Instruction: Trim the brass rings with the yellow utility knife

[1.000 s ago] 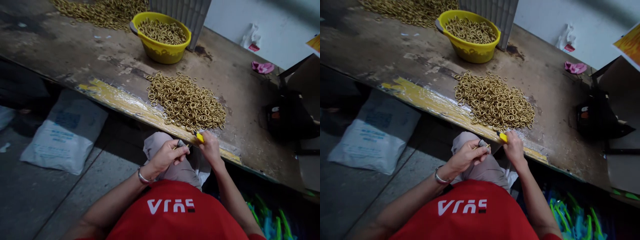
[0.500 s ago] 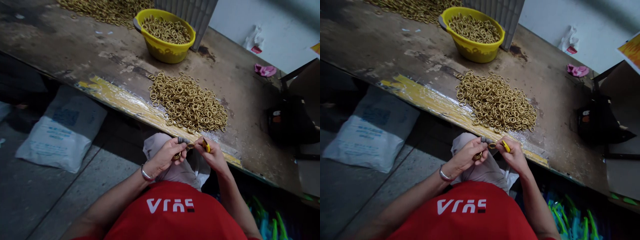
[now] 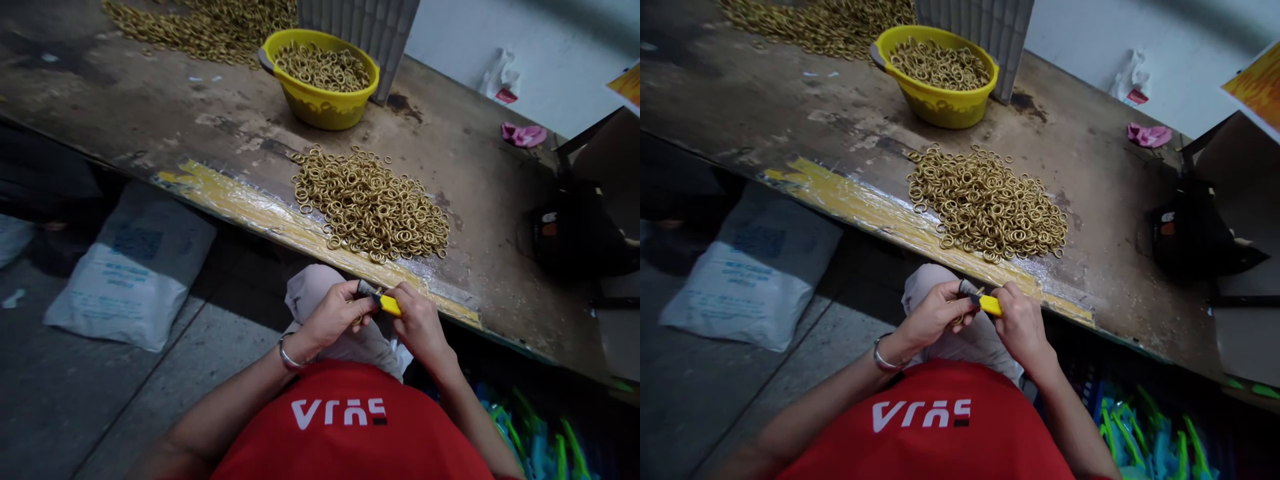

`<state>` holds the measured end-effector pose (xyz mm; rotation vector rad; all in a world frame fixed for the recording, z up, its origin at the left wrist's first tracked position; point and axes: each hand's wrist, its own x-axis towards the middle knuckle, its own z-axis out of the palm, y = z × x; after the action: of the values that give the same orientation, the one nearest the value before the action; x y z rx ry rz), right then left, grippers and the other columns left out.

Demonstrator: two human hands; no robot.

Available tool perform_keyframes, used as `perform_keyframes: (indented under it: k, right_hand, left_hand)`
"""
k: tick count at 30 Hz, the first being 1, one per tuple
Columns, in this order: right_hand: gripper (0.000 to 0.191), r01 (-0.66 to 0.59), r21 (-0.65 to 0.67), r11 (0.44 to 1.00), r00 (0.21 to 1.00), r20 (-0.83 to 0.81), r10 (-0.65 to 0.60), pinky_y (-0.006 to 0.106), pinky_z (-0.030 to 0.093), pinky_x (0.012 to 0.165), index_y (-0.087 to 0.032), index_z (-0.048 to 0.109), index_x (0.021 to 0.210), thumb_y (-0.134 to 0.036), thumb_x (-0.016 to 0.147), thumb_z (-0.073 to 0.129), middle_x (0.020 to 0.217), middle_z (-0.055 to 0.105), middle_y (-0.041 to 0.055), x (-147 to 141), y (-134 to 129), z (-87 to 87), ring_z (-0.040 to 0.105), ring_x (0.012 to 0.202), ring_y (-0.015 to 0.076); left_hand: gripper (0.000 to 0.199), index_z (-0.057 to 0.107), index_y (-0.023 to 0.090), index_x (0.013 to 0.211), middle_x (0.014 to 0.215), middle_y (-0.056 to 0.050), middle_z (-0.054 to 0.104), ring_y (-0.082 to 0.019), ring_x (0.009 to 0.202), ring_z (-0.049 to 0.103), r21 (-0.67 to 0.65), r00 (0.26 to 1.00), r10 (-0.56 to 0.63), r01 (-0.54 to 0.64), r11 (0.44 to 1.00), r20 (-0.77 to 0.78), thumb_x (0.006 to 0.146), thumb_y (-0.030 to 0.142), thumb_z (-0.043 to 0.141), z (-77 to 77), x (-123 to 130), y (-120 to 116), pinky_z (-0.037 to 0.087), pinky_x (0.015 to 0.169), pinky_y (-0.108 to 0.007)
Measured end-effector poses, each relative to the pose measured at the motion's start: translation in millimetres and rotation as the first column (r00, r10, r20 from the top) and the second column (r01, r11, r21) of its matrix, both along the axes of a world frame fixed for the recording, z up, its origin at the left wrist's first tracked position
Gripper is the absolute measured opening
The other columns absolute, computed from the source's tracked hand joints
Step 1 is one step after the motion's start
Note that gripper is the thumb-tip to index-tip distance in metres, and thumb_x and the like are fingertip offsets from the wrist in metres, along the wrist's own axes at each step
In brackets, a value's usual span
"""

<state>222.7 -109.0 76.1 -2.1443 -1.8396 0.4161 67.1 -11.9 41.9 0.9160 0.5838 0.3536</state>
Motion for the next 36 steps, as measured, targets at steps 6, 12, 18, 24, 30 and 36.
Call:
perform_keyframes:
  k: [6, 12, 18, 24, 30, 36]
  right_hand:
    - [0.031, 0.077, -0.114, 0.990, 0.980, 0.190, -0.055, 0.027, 0.037, 0.063, -0.018, 0.064, 0.097, -0.001, 0.076, 0.050, 0.093, 0.064, 0.0058, -4.0, 0.8, -5.3, 0.059, 0.073, 0.0176]
    - [0.027, 0.338, -0.158, 0.928, 0.893, 0.366, -0.263, 0.029, 0.035, 0.061, -0.015, 0.064, 0.097, -0.002, 0.083, 0.045, 0.093, 0.066, 0.0100, 19.9, 21.8, -19.0, 0.059, 0.074, 0.0204]
    - [0.039, 0.121, 0.038, 0.992, 0.966, 0.226, -0.126, 0.027, 0.038, 0.067, -0.020, 0.063, 0.112, -0.002, 0.081, 0.048, 0.103, 0.061, 0.0062, 9.4, 54.8, -30.3, 0.058, 0.083, 0.0185]
    - [0.024, 0.144, 0.046, 0.989, 0.970, 0.192, -0.150, 0.028, 0.035, 0.064, -0.018, 0.064, 0.089, -0.003, 0.078, 0.048, 0.092, 0.058, 0.0060, 7.6, 77.0, -37.0, 0.052, 0.072, 0.0169]
    - [0.023, 0.017, 0.160, 0.987, 0.892, -0.449, 0.057, 0.027, 0.037, 0.065, -0.020, 0.056, 0.073, -0.026, 0.094, 0.050, 0.072, 0.050, -0.0002, 18.4, 63.6, -6.4, 0.049, 0.068, 0.0147]
    - [0.023, -0.112, 0.123, 0.986, 0.796, -0.583, 0.163, 0.027, 0.039, 0.067, -0.019, 0.058, 0.075, -0.030, 0.095, 0.054, 0.072, 0.054, -0.0002, 15.6, 56.0, 8.5, 0.050, 0.069, 0.0141]
  left_hand:
    - [0.017, 0.059, 0.015, 0.074, 0.055, 0.004, 0.054, -0.005, 0.044, 0.040, 0.187, 0.995, -0.072, 0.085, 0.979, -0.075, 0.080, 0.030, 0.066, 4.5, -0.8, 0.6, 0.030, 0.041, -0.016]
    - [0.021, 0.055, 0.016, 0.069, 0.051, 0.005, 0.052, -0.004, 0.040, 0.037, 0.080, 0.985, -0.174, 0.175, 0.981, -0.018, 0.077, 0.030, 0.069, 18.9, -10.6, -0.1, 0.028, 0.039, -0.016]
    - [0.042, 0.055, 0.015, 0.073, 0.058, 0.002, 0.055, -0.004, 0.039, 0.041, -0.258, 0.998, 0.045, -0.034, 0.966, 0.039, 0.073, 0.052, 0.073, 2.6, -9.8, 7.5, 0.021, 0.032, -0.013]
    - [0.032, 0.055, 0.015, 0.080, 0.069, -0.002, 0.063, -0.007, 0.047, 0.052, -0.420, 0.987, 0.119, -0.062, 0.906, 0.109, 0.075, 0.041, 0.072, -11.2, -12.5, 19.4, 0.028, 0.032, -0.013]
    - [0.034, 0.055, 0.016, 0.084, 0.065, 0.000, 0.064, -0.008, 0.047, 0.053, -0.272, 0.978, 0.210, -0.197, 0.942, 0.021, 0.076, 0.042, 0.075, -10.6, -9.1, 27.6, 0.032, 0.032, -0.012]
    - [0.037, 0.060, 0.013, 0.081, 0.064, -0.001, 0.065, -0.006, 0.046, 0.051, -0.272, 0.999, -0.030, 0.038, 0.961, 0.033, 0.070, 0.043, 0.079, -4.6, -2.8, 29.4, 0.033, 0.032, -0.013]
